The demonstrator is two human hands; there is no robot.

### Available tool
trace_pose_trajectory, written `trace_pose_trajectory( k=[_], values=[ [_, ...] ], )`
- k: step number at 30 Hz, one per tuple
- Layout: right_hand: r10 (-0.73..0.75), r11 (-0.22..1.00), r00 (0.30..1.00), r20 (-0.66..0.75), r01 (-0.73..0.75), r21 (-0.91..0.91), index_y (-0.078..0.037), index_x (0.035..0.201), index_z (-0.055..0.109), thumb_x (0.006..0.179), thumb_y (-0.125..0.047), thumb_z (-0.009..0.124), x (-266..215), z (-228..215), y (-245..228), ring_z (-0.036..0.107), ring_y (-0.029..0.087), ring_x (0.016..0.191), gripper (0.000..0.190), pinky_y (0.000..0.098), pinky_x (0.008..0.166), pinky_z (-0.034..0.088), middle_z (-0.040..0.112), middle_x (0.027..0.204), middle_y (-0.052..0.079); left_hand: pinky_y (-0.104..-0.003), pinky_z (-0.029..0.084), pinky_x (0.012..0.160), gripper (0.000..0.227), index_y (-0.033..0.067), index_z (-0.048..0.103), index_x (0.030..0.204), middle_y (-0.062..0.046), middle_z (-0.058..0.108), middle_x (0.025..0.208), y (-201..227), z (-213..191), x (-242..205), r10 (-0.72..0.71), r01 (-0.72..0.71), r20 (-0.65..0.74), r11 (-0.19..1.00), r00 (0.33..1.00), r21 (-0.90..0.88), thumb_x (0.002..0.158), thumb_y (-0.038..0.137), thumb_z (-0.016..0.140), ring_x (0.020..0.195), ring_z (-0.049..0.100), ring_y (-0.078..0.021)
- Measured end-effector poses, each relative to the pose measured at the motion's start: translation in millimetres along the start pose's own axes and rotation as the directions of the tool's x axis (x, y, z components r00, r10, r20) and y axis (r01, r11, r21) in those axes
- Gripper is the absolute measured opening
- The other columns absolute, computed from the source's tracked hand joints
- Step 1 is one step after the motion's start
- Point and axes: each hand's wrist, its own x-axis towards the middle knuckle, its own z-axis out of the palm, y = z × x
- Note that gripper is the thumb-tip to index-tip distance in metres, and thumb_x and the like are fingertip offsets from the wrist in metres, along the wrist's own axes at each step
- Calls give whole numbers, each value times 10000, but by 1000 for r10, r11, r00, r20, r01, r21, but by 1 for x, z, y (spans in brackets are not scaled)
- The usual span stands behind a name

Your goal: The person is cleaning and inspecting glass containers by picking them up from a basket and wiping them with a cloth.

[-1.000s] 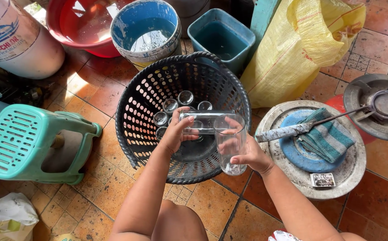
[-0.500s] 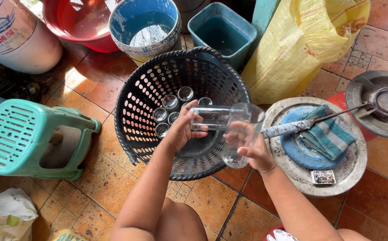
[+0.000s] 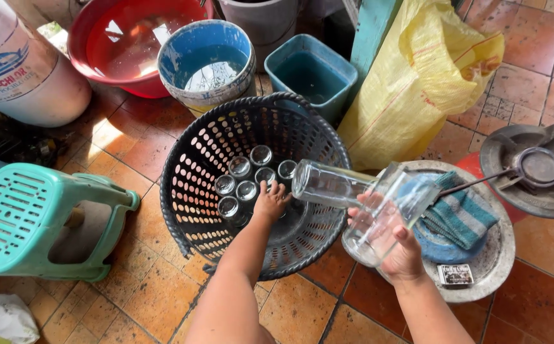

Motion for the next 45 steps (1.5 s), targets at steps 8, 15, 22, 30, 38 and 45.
trace_pose_trajectory(
  k=[8, 15, 22, 30, 38, 45],
  values=[
    [-2, 985, 968, 251, -41, 166, 16, 1376, 554, 809, -362, 922, -14, 31, -34, 681, 313, 1131, 775, 461, 973, 566, 658, 1291, 187, -644, 229, 1169, 515, 272, 461, 1503, -86, 481, 1402, -1, -38, -32, 107, -107, 3, 991, 994, 77, 990, 291, 513, 1240, 484, -303],
    [227, 956, 973, 51, -233, 180, -3, 1344, 570, 669, -413, 877, -35, 81, -80, 701, 356, 1072, 848, 524, 922, 586, 671, 1255, 188, -446, 514, 1048, 838, 115, 447, 1466, -132, 452, 1499, -29, -193, -146, -541, 574, 563, -170, 625, -801, 782, 333, 880, 1275, 577, -305],
    [382, 915, 917, -118, -357, 187, -31, 1342, 581, 623, -431, 768, -61, 158, -167, 682, 372, 1123, 844, 522, 864, 565, 683, 1185, 177, -410, 588, 771, 418, -47, 602, 1267, -227, 589, 1107, -39, -335, -234, -183, 79, 858, -965, 480, -251, 946, 194, 721, 888, 595, -321],
    [310, 949, 889, -336, -265, 173, 28, 1394, 568, 637, -359, 689, -137, 195, -302, 661, 475, 1126, 858, 606, 922, 535, 678, 1184, 350, -479, 520, 877, 755, 106, 535, 1358, -239, 507, 1318, -19, -445, -262, 43, 195, 892, -980, 450, -51, 738, 423, 828, 1137, 540, -393],
    [135, 986, 815, -563, -53, 160, 13, 1470, 516, 753, -353, 569, -259, 149, -395, 591, 479, 1268, 807, 587, 953, 459, 637, 1276, 391, -579, 537, 931, 466, 156, 619, 1362, -139, 640, 1215, 17, -542, -224, 36, 230, 605, -941, 795, -247, 903, 223, 660, 1140, 624, -361],
    [65, 989, 727, -684, 42, 139, -64, 1547, 455, 840, -358, 505, -348, 114, -456, 541, 439, 1302, 767, 632, 964, 438, 589, 1336, 328, -507, 509, 1026, 915, 170, 381, 1566, -188, 474, 1255, 61, -650, -190, -53, 115, 363, -897, 930, -426, 716, 220, 715, 1183, 544, -349]
  ],
)
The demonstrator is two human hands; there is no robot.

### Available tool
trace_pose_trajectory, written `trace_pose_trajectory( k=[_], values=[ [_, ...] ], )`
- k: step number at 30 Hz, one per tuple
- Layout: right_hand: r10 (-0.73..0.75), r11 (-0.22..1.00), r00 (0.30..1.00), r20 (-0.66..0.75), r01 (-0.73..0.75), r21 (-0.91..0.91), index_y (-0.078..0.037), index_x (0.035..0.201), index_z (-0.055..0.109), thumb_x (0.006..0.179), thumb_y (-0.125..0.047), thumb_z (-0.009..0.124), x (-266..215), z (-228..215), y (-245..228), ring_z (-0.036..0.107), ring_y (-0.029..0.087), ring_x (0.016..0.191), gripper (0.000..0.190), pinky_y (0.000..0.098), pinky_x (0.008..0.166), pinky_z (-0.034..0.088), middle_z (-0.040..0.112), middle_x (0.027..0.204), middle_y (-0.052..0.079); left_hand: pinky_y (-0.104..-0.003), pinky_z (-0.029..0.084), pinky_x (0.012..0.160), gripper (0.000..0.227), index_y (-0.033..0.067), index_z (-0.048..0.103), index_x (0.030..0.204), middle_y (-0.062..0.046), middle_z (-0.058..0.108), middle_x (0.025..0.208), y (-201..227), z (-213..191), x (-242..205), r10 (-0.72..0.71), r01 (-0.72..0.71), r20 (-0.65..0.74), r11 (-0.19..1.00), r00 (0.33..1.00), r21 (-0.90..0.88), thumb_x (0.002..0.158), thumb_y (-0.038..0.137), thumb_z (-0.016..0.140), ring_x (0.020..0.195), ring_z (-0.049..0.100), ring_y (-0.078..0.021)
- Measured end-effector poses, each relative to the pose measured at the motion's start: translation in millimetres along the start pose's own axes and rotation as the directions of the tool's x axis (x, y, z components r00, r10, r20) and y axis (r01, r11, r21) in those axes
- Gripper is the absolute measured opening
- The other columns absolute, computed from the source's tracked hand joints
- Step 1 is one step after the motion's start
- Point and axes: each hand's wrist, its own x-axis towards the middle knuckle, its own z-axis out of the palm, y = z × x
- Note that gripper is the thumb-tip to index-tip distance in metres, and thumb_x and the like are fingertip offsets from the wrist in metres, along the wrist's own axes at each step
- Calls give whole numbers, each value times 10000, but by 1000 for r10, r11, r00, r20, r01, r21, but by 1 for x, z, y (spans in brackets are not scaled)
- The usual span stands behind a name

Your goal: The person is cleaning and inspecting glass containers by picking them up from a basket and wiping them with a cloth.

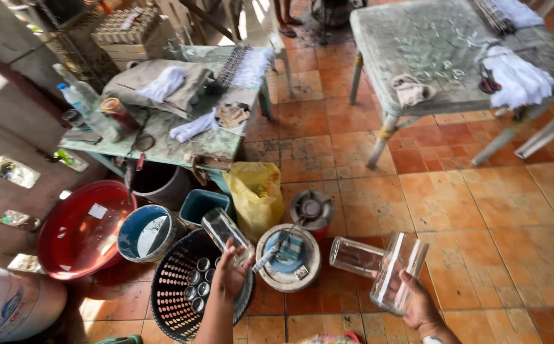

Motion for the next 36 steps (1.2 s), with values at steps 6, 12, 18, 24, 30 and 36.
trace_pose_trajectory(
  k=[6, 12, 18, 24, 30, 36],
  values=[
    [-104, 994, 995, 1, 104, 28, -67, 1486, 478, 894, -341, 537, 27, -26, -31, 566, 450, 1274, 654, 653, 904, 482, 593, 1357, 218, -568, 484, 1053, 720, 208, 454, 1441, -222, 555, 1257, -6, 26, 40, 33, -31, 126, 999, 991, -23, 766, 192, 703, 1177, 578, -349],
    [-164, 986, 982, 92, 161, 40, -65, 1400, 558, 805, -419, 669, 84, 2, -91, 633, 413, 1223, 701, 579, 902, 526, 673, 1236, 253, -531, 518, 1000, 716, 197, 515, 1411, -199, 641, 1265, 8, 76, 80, -15, 14, 256, 1000, 966, 5, 738, 213, 758, 1067, 656, -331],
    [-227, 974, 954, 197, 219, 60, -31, 1391, 542, 807, -507, 661, 148, 28, -138, 657, 409, 1138, 763, 589, 927, 530, 669, 1244, 282, -594, 499, 1025, 929, 213, 395, 1560, -182, 626, 1273, 16, 132, 138, 8, -44, 450, 997, 893, 69, 726, 314, 792, 1159, 632, -365],
    [-238, 971, 951, 195, 231, 59, -91, 1369, 552, 808, -544, 649, 207, 41, -191, 673, 363, 1127, 728, 555, 969, 541, 676, 1278, 157, -622, 536, 994, 911, 226, 437, 1530, -265, 653, 1235, -2, 191, 196, 62, -41, 624, 998, 779, -49, 762, 544, 807, 1163, 671, -446],
    [-152, 988, 953, 261, 154, 10, -120, 1336, 570, 829, -527, 637, 276, 33, -254, 662, 356, 1159, 654, 523, 976, 543, 658, 1326, 95, -636, 553, 990, 842, 185, 491, 1480, -248, 619, 1182, -36, 262, 229, 81, -29, 371, 989, 925, -142, 835, 696, 672, 1078, 685, -470],
    [64, 990, 962, 267, -27, -140, -45, 1428, 522, 864, -460, 572, 359, 23, -349, 561, 438, 1312, 702, 591, 1009, 447, 605, 1339, 210, -569, 565, 948, 766, 152, 546, 1377, -208, 575, 1176, -53, 337, 237, 106, -76, 123, 971, 987, -228, 756, 561, 728, 1036, 656, -425]
  ],
)
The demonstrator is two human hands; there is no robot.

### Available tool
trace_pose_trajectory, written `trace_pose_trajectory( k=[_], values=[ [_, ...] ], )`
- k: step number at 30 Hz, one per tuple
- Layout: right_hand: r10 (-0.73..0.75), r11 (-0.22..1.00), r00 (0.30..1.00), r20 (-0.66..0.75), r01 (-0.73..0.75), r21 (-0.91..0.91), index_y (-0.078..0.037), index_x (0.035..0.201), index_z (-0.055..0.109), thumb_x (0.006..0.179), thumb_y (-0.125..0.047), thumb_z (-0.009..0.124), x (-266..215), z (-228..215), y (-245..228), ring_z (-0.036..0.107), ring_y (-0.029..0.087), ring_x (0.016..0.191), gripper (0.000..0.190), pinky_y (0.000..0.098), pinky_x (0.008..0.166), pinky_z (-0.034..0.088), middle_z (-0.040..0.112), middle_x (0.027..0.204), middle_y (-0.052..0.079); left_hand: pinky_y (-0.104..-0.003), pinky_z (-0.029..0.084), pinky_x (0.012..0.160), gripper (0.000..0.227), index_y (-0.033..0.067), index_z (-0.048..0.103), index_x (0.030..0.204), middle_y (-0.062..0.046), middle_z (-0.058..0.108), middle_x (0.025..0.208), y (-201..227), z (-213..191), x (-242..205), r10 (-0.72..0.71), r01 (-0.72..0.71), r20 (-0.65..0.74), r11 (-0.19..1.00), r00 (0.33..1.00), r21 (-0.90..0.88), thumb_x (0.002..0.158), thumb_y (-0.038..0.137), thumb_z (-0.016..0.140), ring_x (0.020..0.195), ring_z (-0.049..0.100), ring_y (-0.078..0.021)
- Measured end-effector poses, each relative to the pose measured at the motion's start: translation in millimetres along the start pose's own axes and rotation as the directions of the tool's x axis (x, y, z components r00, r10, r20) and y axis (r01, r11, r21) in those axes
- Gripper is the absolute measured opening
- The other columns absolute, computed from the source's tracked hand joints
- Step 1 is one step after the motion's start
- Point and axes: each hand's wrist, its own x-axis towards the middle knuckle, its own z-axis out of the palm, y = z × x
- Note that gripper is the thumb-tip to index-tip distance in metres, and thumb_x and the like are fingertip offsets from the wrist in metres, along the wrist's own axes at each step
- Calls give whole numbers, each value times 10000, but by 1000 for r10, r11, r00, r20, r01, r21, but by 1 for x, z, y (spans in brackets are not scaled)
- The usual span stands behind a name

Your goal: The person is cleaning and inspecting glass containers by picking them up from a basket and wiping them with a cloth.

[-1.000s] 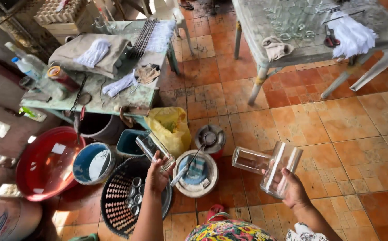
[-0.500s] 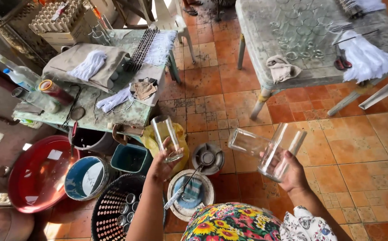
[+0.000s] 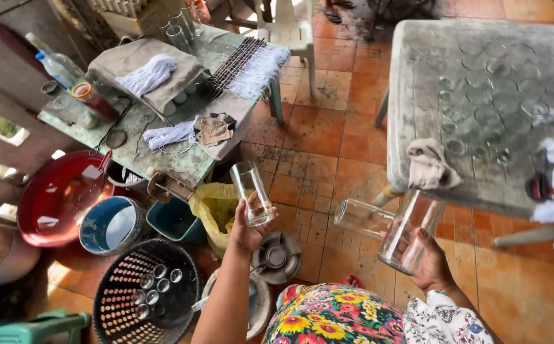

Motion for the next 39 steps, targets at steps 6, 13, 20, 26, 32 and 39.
trace_pose_trajectory(
  k=[6, 13, 20, 26, 32, 39],
  values=[
    [105, 988, 989, 106, -91, -128, -32, 1400, 546, 843, -466, 609, 79, -9, -72, 583, 428, 1285, 708, 594, 1004, 467, 629, 1295, 230, -552, 569, 954, 750, 145, 528, 1345, -223, 569, 1143, -13, 19, 7, 163, -172, -92, 979, 982, -111, 756, 554, 746, 1031, 655, -407],
    [141, 984, 969, 203, -116, -134, -18, 1312, 588, 814, -462, 706, 184, 30, -95, 647, 418, 1184, 677, 564, 917, 536, 667, 1233, 233, -532, 569, 928, 714, 173, 510, 1330, -207, 573, 1150, 4, 0, 30, 270, -318, -250, 932, 930, -174, 768, 539, 753, 1041, 638, -381],
    [270, 955, 928, 256, -223, -197, -5, 1359, 549, 816, -490, 653, 270, 94, -112, 595, 424, 1269, 735, 578, 955, 498, 624, 1336, 212, -550, 546, 977, 761, 146, 514, 1347, -203, 607, 1185, 35, -23, 86, 339, -433, -324, 854, 883, -288, 753, 540, 780, 1111, 633, -395],
    [352, 928, 881, 315, -286, -239, 23, 1406, 509, 822, -502, 638, 332, 132, -114, 597, 418, 1215, 796, 593, 975, 482, 605, 1302, 312, -524, 585, 912, 781, 96, 521, 1355, -203, 591, 1155, 55, -22, 130, 390, -485, -341, 833, 856, -265, 759, 521, 790, 1083, 646, -384],
    [425, 895, 845, 324, -337, -292, 34, 1341, 544, 814, -488, 685, 412, 162, -115, 619, 439, 1197, 755, 615, 947, 503, 626, 1285, 292, -559, 542, 1006, 769, 110, 510, 1375, -191, 567, 1185, 66, -16, 164, 379, -495, -355, 800, 855, -339, 770, 492, 790, 1146, 618, -397],
    [481, 854, 820, 310, -358, -378, -158, 1061, 594, 846, -405, 729, 519, 229, -131, 641, 486, 1191, 355, 642, 922, 527, 677, 1229, 150, -483, 545, 866, 801, 156, 523, 1426, -132, 581, 1244, 72, -22, 217, 380, -547, -524, 812, 762, -206, 755, 531, 747, 1090, 618, -334]
  ],
)
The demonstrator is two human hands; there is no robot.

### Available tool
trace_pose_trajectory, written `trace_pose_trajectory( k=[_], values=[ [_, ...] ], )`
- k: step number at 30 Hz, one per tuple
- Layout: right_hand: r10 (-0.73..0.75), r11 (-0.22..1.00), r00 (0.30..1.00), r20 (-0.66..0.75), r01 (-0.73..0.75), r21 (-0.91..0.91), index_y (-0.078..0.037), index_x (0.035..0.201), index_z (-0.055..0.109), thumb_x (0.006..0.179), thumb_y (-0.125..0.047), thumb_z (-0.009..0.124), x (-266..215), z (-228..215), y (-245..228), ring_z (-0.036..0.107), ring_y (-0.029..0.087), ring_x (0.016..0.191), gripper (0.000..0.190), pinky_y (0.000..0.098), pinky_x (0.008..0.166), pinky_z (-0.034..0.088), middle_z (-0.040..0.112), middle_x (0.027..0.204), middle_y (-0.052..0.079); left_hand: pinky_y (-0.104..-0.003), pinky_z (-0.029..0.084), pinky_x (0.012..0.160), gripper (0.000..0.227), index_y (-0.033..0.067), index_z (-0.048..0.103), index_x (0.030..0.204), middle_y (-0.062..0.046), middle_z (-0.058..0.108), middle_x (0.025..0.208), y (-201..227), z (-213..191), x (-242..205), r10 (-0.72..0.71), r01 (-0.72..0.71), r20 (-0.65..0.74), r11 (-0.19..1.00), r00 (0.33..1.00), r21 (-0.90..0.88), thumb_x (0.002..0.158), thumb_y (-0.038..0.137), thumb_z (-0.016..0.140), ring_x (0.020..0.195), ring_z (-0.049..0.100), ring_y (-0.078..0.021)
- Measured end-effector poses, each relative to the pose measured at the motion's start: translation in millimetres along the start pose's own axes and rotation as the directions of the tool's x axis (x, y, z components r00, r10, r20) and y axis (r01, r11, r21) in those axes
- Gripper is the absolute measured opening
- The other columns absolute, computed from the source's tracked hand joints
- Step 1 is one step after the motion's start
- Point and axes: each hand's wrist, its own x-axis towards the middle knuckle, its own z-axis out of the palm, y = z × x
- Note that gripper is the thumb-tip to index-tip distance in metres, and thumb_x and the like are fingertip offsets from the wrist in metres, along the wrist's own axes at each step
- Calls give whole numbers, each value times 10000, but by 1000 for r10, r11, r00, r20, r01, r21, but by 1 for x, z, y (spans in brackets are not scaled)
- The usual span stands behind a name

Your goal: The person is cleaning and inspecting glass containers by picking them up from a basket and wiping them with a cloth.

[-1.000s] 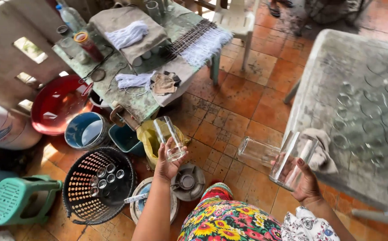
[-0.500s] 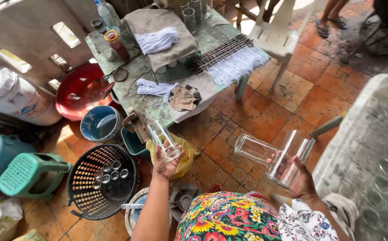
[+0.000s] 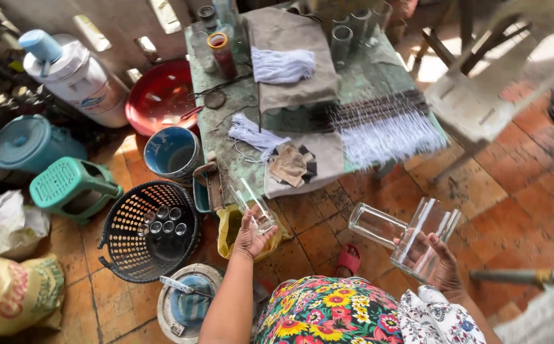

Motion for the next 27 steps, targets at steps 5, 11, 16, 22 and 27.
trace_pose_trajectory(
  k=[5, 11, 16, 22, 27],
  values=[
    [103, 988, 992, 78, -93, -122, -107, 1179, 600, 856, -383, 714, 72, 7, -56, 633, 474, 1199, 439, 659, 940, 518, 664, 1292, 149, -305, 364, 637, 803, 263, 510, 1451, -34, 498, 1390, -13, 0, 47, 63, -65, -254, 998, 965, 0, 716, 461, 765, 931, 569, -157],
    [159, 919, 986, 43, -132, -371, -62, 1338, 537, 842, -350, 606, 114, 69, -91, 578, 447, 1240, 578, 663, 967, 483, 587, 1279, 183, -510, 355, 1162, 1034, 167, 315, 1573, -152, 447, 1564, 8, 22, 91, 298, -209, -486, 951, 822, 230, 684, 330, 817, 1434, 467, -337],
    [163, 896, 981, 106, -102, -433, -6, 1316, 583, 800, -254, 679, 147, 99, -79, 659, 372, 1033, 581, 584, 877, 571, 657, 1163, 188, -473, 461, 1078, 856, 131, 346, 1495, -118, 432, 1546, 41, 32, 132, 574, -210, -529, 777, 626, 594, 800, 230, 836, 1367, 506, -308],
    [193, 892, 979, 66, -146, -429, -24, 1300, 611, 757, -269, 713, 166, 124, -61, 683, 370, 947, 605, 566, 865, 575, 696, 1082, 220, -436, 360, 1165, 993, 95, 264, 1553, -208, 407, 1591, 56, -7, 195, 679, -66, -463, 599, 570, 798, 772, 143, 874, 1468, 417, -334],
    [194, 880, 981, 21, -164, -446, -11, 1313, 601, 776, -237, 701, 175, 145, -56, 674, 384, 904, 591, 607, 833, 580, 688, 1084, 241, -516, 434, 1095, 1104, 109, 165, 1604, -191, 387, 1599, 59, -10, 215, 654, 178, -511, 507, 557, 843, 785, 358, 863, 1399, 466, -402]
  ],
)
